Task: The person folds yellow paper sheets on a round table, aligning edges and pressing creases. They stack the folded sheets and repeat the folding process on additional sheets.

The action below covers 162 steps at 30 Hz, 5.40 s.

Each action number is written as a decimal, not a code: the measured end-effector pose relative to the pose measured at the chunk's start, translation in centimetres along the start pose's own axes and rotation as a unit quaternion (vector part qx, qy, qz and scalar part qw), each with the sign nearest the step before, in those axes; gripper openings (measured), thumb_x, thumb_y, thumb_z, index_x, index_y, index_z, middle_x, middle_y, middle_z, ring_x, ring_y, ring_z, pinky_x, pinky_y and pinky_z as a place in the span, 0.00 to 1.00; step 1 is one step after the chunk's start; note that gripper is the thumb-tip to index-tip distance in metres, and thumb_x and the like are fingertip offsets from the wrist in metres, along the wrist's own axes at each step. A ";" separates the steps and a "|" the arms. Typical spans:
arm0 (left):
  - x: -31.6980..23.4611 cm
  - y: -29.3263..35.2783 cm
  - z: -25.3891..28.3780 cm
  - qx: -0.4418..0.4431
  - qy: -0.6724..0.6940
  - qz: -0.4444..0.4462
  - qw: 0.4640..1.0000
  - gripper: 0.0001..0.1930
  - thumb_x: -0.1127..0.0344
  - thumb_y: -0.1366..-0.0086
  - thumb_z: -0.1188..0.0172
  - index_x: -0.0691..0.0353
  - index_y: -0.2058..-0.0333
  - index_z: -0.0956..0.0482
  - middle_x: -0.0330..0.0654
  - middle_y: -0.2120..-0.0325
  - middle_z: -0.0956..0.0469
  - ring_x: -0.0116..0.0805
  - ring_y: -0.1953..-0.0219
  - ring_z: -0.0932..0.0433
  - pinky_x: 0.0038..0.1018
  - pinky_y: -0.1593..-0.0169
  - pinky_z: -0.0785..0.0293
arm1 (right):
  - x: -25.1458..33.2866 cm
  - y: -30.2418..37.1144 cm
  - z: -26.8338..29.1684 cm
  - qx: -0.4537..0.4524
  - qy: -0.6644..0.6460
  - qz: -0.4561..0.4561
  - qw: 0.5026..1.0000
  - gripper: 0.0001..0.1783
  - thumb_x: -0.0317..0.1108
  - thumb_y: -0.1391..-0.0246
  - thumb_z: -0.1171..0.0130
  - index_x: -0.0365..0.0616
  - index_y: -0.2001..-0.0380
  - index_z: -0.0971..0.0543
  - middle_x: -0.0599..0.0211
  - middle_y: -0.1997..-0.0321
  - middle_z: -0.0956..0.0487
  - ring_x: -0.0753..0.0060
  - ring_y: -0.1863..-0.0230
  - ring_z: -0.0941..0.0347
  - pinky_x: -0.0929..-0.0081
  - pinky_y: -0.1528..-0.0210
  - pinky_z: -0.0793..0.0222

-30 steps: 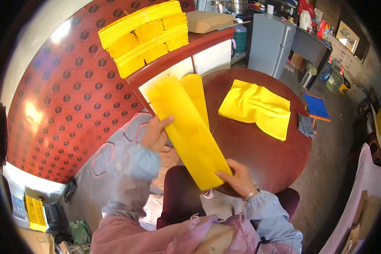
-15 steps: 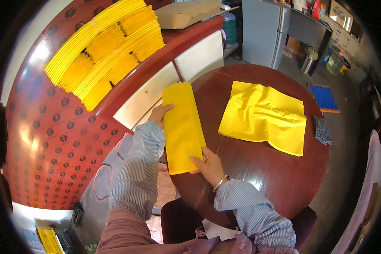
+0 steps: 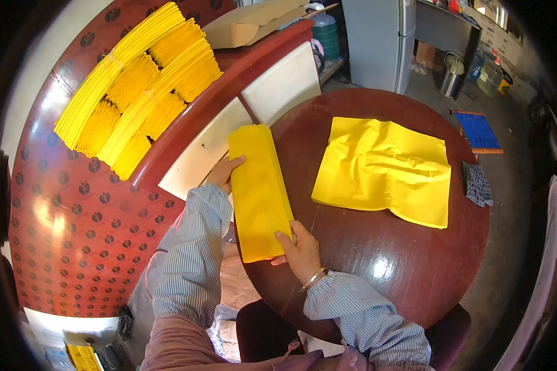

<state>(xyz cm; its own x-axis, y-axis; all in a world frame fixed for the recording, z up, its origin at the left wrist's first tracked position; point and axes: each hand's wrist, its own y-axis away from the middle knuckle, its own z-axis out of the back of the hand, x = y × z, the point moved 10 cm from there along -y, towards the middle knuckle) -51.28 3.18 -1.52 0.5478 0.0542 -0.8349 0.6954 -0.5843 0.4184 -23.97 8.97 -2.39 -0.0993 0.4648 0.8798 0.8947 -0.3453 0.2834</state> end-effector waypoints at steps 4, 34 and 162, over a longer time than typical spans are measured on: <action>-3.9 1.1 1.5 -0.140 -0.262 -0.114 0.948 0.27 0.66 0.26 0.36 0.65 0.32 0.30 0.57 0.36 0.24 0.50 0.34 0.23 0.40 0.32 0.25 | 0.1 -0.1 0.0 -0.003 0.010 0.011 1.000 0.16 0.35 0.25 0.44 0.35 0.43 0.27 0.55 0.56 0.13 0.63 0.65 0.11 0.75 0.69 0.13; 0.1 -2.6 -6.2 -0.092 -0.777 -0.258 0.566 0.43 0.28 0.24 0.57 0.45 0.20 0.47 0.58 0.20 0.51 0.59 0.18 0.55 0.55 0.20 0.55 | 7.8 5.5 -4.2 0.069 0.548 0.445 0.705 0.26 0.41 0.37 0.32 0.50 0.37 0.20 0.72 0.31 0.23 0.61 0.25 0.34 0.57 0.24 0.41; 7.6 20.7 -15.1 -0.010 -0.817 -0.216 0.535 0.31 0.62 0.27 0.33 0.62 0.31 0.34 0.55 0.26 0.44 0.52 0.34 0.25 0.43 0.40 0.18 | -0.3 13.7 4.0 0.008 0.157 0.220 0.963 0.07 0.33 0.44 0.33 0.43 0.67 0.20 0.63 0.65 0.20 0.57 0.59 0.20 0.57 0.57 0.22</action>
<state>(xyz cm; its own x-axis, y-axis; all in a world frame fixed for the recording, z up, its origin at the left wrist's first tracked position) -25.68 3.72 6.25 -0.7922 -0.6084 -0.0469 0.6065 -0.7936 0.0496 -9.99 7.39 -0.28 0.1655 0.0056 0.9862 0.8868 -0.4384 -0.1463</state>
